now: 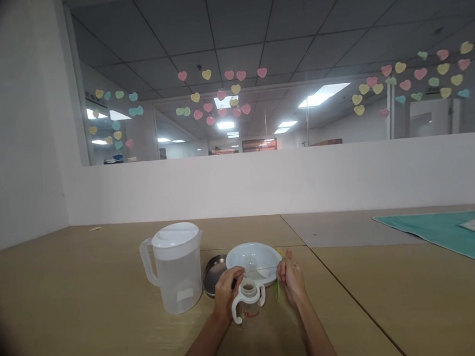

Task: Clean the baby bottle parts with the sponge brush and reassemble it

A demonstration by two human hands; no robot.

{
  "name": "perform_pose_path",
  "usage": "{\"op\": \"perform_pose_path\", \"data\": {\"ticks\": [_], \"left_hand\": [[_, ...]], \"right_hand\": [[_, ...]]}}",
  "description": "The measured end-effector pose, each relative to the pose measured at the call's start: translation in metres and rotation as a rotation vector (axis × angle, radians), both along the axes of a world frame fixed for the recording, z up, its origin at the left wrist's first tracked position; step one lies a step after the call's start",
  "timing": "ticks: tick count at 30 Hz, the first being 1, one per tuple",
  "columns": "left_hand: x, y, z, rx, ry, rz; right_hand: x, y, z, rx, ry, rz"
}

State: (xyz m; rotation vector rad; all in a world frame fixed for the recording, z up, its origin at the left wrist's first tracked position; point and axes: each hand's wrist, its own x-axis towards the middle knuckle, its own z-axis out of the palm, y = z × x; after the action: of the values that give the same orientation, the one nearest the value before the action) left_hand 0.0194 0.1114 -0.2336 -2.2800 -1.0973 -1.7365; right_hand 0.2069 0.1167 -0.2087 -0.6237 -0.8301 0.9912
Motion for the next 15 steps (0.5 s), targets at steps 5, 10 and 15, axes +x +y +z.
{"op": "perform_pose_path", "data": {"ticks": [5, 10, 15], "left_hand": [[-0.006, 0.006, 0.003, -0.012, -0.059, 0.067], [-0.013, 0.009, 0.005, -0.05, -0.144, 0.115], [-0.008, 0.006, 0.001, -0.124, -0.132, 0.067]], "right_hand": [[0.014, 0.001, 0.0, 0.015, 0.146, -0.064], [0.027, 0.005, -0.006, -0.085, 0.135, -0.4], [0.011, 0.011, -0.014, -0.158, -0.217, -0.428]]}}
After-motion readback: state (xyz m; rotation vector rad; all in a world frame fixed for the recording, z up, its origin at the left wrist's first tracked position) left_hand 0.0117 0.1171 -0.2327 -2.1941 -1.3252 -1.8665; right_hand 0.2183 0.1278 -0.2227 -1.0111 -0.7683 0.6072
